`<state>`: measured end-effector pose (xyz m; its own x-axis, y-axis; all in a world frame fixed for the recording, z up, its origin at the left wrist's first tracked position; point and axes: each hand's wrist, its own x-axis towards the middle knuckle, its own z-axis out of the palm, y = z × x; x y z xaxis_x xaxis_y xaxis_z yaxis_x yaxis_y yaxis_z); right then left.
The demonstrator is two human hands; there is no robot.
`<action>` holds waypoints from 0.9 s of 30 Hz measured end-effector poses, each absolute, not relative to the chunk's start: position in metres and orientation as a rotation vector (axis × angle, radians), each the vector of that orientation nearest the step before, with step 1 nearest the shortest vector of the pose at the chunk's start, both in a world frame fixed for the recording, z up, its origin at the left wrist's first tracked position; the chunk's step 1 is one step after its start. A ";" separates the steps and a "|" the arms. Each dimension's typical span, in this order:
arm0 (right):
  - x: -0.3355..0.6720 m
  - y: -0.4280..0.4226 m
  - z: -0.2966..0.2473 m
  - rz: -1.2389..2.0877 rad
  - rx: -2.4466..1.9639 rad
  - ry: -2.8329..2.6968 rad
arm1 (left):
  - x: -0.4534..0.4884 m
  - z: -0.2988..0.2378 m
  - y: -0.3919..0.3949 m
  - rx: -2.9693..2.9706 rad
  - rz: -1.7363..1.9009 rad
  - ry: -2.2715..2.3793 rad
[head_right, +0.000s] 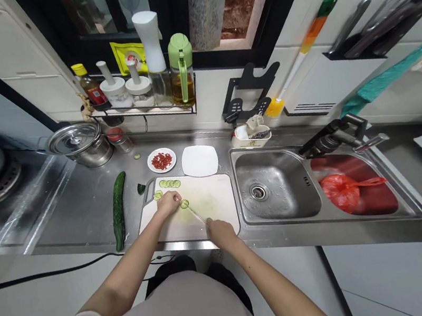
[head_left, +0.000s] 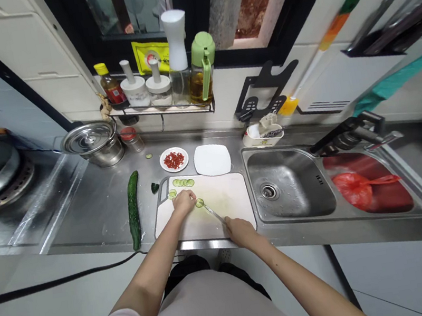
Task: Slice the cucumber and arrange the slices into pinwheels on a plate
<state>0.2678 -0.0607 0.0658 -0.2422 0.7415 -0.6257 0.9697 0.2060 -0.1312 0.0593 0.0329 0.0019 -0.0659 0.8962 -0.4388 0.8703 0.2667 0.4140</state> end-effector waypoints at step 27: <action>0.266 -0.059 0.060 -0.721 1.662 2.139 | 0.061 0.005 0.033 1.571 0.067 1.915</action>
<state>0.2664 -0.0592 0.0600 -0.2601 0.7940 -0.5495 0.9646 0.1883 -0.1844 0.0611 0.0331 0.0047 -0.0692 0.8927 -0.4453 0.8595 0.2799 0.4277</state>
